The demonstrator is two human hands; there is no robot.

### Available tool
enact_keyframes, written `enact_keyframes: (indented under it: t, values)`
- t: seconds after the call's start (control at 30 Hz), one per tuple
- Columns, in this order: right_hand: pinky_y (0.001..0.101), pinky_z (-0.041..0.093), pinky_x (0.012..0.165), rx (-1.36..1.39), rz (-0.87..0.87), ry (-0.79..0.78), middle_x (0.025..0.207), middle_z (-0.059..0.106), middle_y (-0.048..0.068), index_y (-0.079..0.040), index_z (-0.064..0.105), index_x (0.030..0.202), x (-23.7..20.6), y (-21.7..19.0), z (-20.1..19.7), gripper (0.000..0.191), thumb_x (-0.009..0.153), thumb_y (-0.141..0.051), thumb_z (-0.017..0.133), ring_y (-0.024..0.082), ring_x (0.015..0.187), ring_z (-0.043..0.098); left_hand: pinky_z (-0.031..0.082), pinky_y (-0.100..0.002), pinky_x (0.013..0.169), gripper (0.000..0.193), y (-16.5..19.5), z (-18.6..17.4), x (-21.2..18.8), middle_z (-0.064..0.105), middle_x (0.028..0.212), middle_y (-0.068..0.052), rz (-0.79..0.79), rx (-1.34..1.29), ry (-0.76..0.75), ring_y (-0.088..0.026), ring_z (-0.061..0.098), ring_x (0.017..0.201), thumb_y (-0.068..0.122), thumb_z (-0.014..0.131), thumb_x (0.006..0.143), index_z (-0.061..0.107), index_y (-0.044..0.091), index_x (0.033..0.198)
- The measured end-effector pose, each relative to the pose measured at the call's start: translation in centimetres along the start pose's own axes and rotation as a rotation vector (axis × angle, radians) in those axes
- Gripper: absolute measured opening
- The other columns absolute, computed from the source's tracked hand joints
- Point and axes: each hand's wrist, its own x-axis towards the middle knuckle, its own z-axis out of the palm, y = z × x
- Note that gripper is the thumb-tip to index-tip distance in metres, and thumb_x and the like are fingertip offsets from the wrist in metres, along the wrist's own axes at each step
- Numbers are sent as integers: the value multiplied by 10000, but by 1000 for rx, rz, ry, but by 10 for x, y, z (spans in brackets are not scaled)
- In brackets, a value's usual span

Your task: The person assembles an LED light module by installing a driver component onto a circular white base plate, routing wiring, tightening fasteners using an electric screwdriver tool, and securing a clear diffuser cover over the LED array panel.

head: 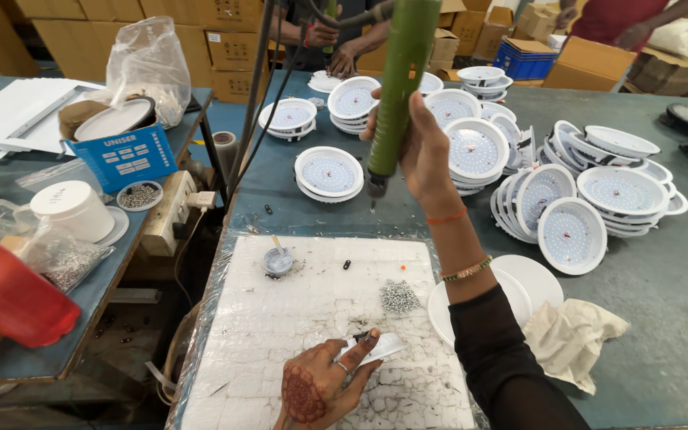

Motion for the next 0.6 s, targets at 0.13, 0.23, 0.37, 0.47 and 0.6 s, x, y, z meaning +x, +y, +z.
enact_keyframes:
  t: [0.13, 0.23, 0.37, 0.47, 0.6]
  values:
    - [345, 552, 738, 41, -45, 18, 868, 589, 107, 19, 602, 1208, -17, -12, 16, 671, 1083, -622, 450, 176, 770, 609, 543, -346, 426, 515, 3, -4, 5, 718, 757, -118, -3, 5, 7, -198, 693, 537, 365, 880, 782, 738, 278, 1269]
    - [314, 502, 633, 127, -16, 12, 795, 556, 107, 28, 578, 1111, -42, -21, 26, 732, 1099, -687, 421, 162, 663, 563, 531, -340, 430, 514, 3, -5, 7, 706, 754, -101, 1, -5, 52, -189, 673, 531, 355, 876, 792, 735, 274, 1279]
    - [321, 489, 528, 269, 15, 51, 739, 568, 122, 39, 563, 1060, -94, -36, 39, 872, 998, -798, 328, 168, 563, 555, 520, -334, 441, 532, 3, -7, 6, 681, 740, -72, 18, -6, 97, -177, 654, 532, 352, 879, 780, 727, 278, 1284]
    - [328, 491, 488, 313, 20, -26, 633, 567, 140, 54, 555, 985, -123, -45, 46, 929, 958, -837, 292, 186, 514, 567, 519, -325, 450, 537, 2, -7, 4, 676, 771, -71, 32, 3, 104, -171, 650, 548, 343, 880, 787, 714, 279, 1294]
    - [358, 522, 505, 449, 70, -98, 676, 601, 166, 48, 560, 1006, -149, -52, 46, 947, 863, -851, 300, 234, 549, 602, 534, -335, 468, 537, 2, -4, -1, 690, 793, -73, 32, -11, 69, -190, 682, 592, 328, 886, 800, 710, 282, 1305]
